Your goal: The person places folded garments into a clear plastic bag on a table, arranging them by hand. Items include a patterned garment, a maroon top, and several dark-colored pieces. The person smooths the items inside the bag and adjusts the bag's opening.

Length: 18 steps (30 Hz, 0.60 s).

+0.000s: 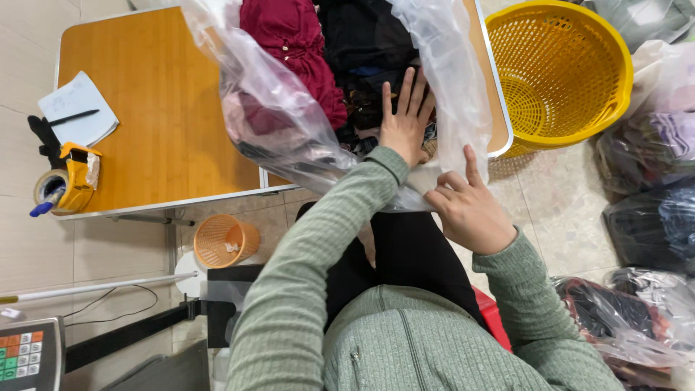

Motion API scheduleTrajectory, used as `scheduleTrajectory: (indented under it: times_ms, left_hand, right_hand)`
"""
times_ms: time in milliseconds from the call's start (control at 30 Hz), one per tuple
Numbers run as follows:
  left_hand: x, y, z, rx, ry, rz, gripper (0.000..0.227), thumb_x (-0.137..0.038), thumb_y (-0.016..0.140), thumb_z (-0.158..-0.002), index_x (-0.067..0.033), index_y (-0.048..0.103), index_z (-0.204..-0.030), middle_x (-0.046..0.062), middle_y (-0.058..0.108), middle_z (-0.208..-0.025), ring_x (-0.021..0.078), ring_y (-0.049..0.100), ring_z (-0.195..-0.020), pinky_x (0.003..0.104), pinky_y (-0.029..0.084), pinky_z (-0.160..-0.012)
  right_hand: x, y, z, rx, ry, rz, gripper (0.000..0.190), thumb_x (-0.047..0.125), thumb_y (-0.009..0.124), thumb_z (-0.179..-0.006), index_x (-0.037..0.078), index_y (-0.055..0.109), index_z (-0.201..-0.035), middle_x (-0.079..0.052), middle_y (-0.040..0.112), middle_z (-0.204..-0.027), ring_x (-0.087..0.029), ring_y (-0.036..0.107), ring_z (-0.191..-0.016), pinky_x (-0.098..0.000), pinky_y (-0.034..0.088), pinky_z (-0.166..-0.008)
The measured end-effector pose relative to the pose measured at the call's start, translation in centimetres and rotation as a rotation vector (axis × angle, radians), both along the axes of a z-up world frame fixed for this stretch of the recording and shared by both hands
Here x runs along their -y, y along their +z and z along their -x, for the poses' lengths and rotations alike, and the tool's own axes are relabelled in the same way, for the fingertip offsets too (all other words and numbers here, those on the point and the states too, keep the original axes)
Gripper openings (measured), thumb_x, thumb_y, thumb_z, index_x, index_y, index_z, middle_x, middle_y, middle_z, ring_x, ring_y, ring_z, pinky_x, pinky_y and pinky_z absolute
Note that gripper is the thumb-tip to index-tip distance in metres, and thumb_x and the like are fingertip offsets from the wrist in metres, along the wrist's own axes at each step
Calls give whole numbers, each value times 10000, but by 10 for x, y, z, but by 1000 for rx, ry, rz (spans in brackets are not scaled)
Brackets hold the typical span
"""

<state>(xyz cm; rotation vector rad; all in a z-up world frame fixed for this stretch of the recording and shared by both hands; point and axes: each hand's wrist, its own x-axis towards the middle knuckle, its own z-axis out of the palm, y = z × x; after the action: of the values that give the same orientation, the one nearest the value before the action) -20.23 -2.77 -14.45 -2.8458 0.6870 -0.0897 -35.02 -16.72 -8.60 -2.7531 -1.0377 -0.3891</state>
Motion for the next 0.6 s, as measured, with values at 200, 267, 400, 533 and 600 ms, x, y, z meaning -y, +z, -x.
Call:
scheduleTrajectory:
  times_ms: [200,267,400,533,600]
  left_hand:
    - [9,-56,-23,245,-98,54,732,-426,616,-967,-204,373,-1621,243,37,-1703,534,-68,-1542,742,-45,-1204]
    - [10,-67,-26,314,-107,43,661,-363,567,-1019,-211,376,-1634,245,45,-1706,546,-58,-1551,747,-48,-1219]
    - [10,-53,-23,222,-105,-19,693,-367,553,-1007,-187,328,-1637,242,42,-1704,543,-44,-1546,738,-40,-1203]
    - [-14,-37,-11,-15,-102,-93,929,-259,638,-879,-246,150,-1670,201,-45,-1709,462,-68,-1558,701,-44,-1192]
    - [-32,-42,-6,186,-133,-37,984,-93,639,-891,-359,105,-1673,150,-59,-1723,433,-49,-1571,702,-35,-1212]
  right_hand:
    - [-5,-3,5,-122,21,28,165,-32,640,-657,65,613,-788,-26,596,-660,-215,622,-918,-618,119,-1271]
    - [-5,-5,8,-110,38,35,162,-23,645,-656,64,611,-789,-32,595,-661,-214,621,-917,-599,132,-1276]
    - [-2,-6,11,-126,-28,28,162,-40,641,-676,71,617,-791,-27,613,-676,-214,620,-918,-583,134,-1288]
    - [-2,-8,11,-110,-32,7,170,-32,645,-658,60,627,-799,-31,624,-669,-236,622,-938,-587,128,-1269]
    - [-3,-10,12,-110,-23,17,170,-28,648,-650,57,628,-797,-35,627,-671,-243,622,-941,-586,125,-1266]
